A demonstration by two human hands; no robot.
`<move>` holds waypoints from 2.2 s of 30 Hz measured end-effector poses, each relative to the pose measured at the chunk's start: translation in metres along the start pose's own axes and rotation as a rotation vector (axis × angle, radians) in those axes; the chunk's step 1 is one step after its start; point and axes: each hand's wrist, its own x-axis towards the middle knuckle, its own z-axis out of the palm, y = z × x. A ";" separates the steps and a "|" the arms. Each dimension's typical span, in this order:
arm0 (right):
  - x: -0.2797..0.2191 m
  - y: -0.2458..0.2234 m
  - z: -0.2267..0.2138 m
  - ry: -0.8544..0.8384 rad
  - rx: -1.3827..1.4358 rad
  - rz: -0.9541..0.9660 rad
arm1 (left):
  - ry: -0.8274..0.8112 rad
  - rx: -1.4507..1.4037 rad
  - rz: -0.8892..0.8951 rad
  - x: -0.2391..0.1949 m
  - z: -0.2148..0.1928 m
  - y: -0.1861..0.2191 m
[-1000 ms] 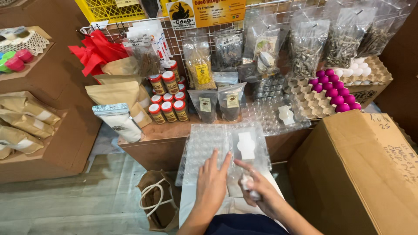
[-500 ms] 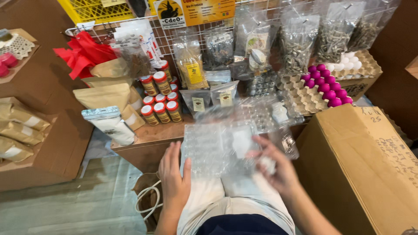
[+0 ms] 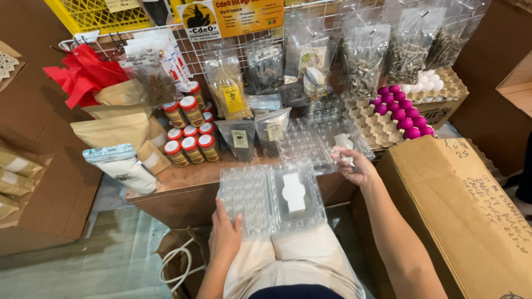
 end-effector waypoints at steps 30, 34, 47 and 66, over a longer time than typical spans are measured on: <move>-0.013 -0.002 0.006 0.966 -0.721 -0.939 | 0.024 0.012 -0.019 -0.032 -0.025 -0.007; -0.006 0.022 0.032 0.729 -0.781 -1.091 | 0.037 0.025 -0.006 -0.031 -0.022 -0.006; 0.015 0.024 0.064 0.390 -1.429 -0.869 | 0.011 -0.170 0.039 -0.035 -0.022 -0.014; -0.061 0.211 0.078 -0.591 -1.470 -1.168 | 0.073 -0.358 0.069 -0.042 -0.031 -0.044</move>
